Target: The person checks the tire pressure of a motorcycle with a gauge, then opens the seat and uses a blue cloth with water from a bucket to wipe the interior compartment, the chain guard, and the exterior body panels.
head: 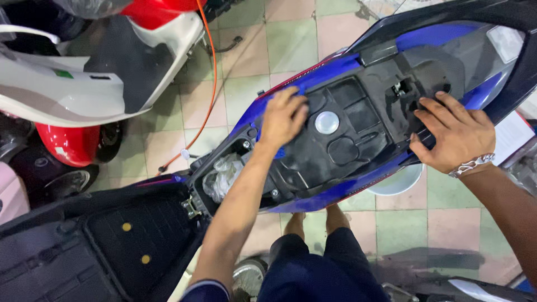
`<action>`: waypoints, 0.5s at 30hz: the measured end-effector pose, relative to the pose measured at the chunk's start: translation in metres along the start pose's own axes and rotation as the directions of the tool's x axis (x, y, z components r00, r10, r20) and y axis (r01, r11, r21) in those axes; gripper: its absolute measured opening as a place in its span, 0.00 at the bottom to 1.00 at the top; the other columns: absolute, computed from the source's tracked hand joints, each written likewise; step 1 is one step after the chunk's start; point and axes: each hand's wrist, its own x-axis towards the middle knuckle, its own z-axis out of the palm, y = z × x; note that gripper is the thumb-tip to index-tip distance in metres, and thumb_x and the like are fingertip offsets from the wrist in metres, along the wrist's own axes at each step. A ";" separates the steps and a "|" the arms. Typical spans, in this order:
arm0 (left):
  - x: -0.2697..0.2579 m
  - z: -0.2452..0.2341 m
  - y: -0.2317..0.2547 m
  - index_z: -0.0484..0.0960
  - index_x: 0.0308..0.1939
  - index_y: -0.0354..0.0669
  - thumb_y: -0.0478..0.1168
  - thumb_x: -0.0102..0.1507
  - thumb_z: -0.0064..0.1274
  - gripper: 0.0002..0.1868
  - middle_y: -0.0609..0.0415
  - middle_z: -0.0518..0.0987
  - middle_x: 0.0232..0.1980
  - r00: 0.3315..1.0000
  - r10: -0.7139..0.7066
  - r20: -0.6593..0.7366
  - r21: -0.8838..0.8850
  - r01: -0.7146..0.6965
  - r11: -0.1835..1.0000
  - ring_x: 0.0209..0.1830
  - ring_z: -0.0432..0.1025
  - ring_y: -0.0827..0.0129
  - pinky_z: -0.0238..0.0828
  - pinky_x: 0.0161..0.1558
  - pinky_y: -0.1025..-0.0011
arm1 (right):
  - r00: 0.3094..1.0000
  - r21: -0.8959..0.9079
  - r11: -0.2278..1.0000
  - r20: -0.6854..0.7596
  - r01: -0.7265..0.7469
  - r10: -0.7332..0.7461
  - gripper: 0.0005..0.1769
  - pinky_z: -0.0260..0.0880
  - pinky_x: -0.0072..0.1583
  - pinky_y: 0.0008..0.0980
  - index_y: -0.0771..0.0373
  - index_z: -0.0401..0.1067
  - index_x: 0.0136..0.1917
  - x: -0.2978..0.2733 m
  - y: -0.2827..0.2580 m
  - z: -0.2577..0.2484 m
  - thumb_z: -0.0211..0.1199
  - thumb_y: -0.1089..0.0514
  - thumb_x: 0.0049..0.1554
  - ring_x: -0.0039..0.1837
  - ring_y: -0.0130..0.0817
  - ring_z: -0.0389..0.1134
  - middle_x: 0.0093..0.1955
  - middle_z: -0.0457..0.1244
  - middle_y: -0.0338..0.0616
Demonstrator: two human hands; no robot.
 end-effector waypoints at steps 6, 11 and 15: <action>-0.022 -0.023 -0.021 0.81 0.62 0.46 0.42 0.67 0.55 0.19 0.45 0.76 0.63 0.984 -0.039 0.174 0.204 0.002 0.979 0.65 0.67 0.49 0.66 0.59 0.54 | 0.999 0.025 1.000 0.037 -0.016 0.015 0.18 0.67 0.54 0.31 0.53 0.82 0.49 0.009 -0.002 -0.008 0.68 0.46 0.47 0.68 0.29 0.69 0.62 0.71 0.31; -0.056 -0.069 -0.056 0.83 0.58 0.42 0.39 0.66 0.55 0.17 0.40 0.75 0.59 0.960 -0.058 0.274 0.165 0.013 0.986 0.62 0.66 0.47 0.66 0.63 0.56 | 0.999 -0.010 1.000 0.047 -0.012 0.013 0.19 0.67 0.55 0.30 0.51 0.82 0.50 0.003 0.003 -0.003 0.68 0.44 0.47 0.69 0.27 0.68 0.63 0.70 0.29; -0.045 -0.085 -0.081 0.86 0.52 0.44 0.34 0.63 0.54 0.14 0.45 0.78 0.54 0.908 -0.117 0.402 0.155 0.059 0.986 0.59 0.70 0.49 0.68 0.62 0.60 | 0.996 0.142 0.987 0.069 -0.068 0.058 0.22 0.66 0.59 0.34 0.53 0.81 0.57 -0.009 0.005 0.014 0.67 0.43 0.52 0.73 0.30 0.66 0.70 0.68 0.32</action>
